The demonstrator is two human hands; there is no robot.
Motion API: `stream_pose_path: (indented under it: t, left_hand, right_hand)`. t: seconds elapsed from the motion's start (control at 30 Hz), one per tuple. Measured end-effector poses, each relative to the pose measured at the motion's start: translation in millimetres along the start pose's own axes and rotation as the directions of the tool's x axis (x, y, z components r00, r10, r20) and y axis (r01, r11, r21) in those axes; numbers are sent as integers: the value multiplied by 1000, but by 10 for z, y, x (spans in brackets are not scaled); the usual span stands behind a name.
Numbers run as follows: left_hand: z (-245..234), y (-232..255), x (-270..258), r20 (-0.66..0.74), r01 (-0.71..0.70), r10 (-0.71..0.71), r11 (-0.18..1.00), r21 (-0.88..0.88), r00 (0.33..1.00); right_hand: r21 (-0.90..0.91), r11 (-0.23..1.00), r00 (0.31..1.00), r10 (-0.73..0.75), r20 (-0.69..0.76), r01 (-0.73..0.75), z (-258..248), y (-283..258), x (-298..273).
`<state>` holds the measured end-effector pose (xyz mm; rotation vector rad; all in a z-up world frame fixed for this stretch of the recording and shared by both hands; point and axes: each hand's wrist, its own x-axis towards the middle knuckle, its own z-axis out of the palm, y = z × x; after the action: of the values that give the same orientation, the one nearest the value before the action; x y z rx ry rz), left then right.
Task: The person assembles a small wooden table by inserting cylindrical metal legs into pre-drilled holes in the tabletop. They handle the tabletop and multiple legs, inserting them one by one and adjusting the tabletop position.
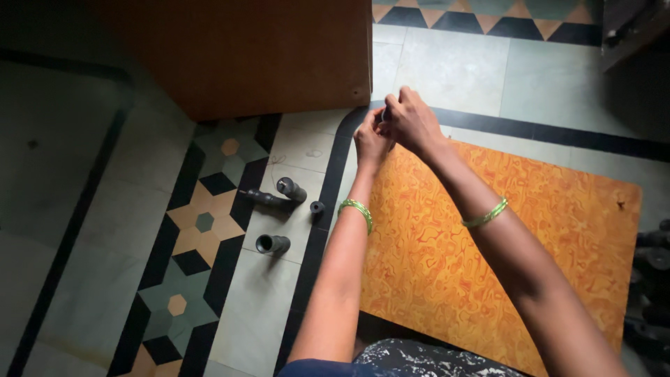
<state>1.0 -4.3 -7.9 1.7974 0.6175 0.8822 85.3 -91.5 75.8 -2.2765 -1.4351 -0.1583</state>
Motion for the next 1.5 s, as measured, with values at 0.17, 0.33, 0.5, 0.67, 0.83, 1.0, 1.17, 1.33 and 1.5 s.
stream_pose_path:
  t: [0.17, 0.33, 0.5, 0.67, 0.83, 1.0, 1.17, 1.33, 1.5]
  left_hand:
    - [-50, 62, 14, 57, 69, -64, 993, -99, 996]
    - [-55, 33, 16, 42, -30, 32, 998, -47, 999]
    - [-19, 7, 38, 27, 12, -11, 999, -48, 1000]
    - [-57, 43, 30, 78, -20, 25, 998, -59, 997]
    - [-41, 102, 11, 89, 91, -78, 985, -150, 993]
    - [-37, 119, -3, 90, 101, -83, 970, -221, 993]
    - [-33, 129, -11, 71, 78, -67, 983, -164, 995]
    - [-22, -100, -36, 116, 73, -63, 993, -88, 991]
    - [52, -474, -69, 170, -83, 71, 994, 70, 983]
  right_hand:
    - [-8, 948, 948, -317, 27, 318, -26, 137, 3]
    - [198, 948, 967, -254, 4, 248, -173, 65, 43]
    - [-56, 993, 973, 117, 200, -108, -180, -151, 147]
    - [-36, 915, 915, -399, 62, 401, -358, 65, 148]
    - [237, 947, 976, -216, -35, 218, -420, 253, 126]
    - [-59, 946, 934, 323, 152, -318, -41, 370, -451]
    - [-81, 928, 886, 371, 277, -364, 498, 306, -1394]
    - [19, 937, 891, 325, 317, -349, 605, 424, -1634]
    - [-234, 877, 788, 481, 386, -420, 406, 450, -1857]
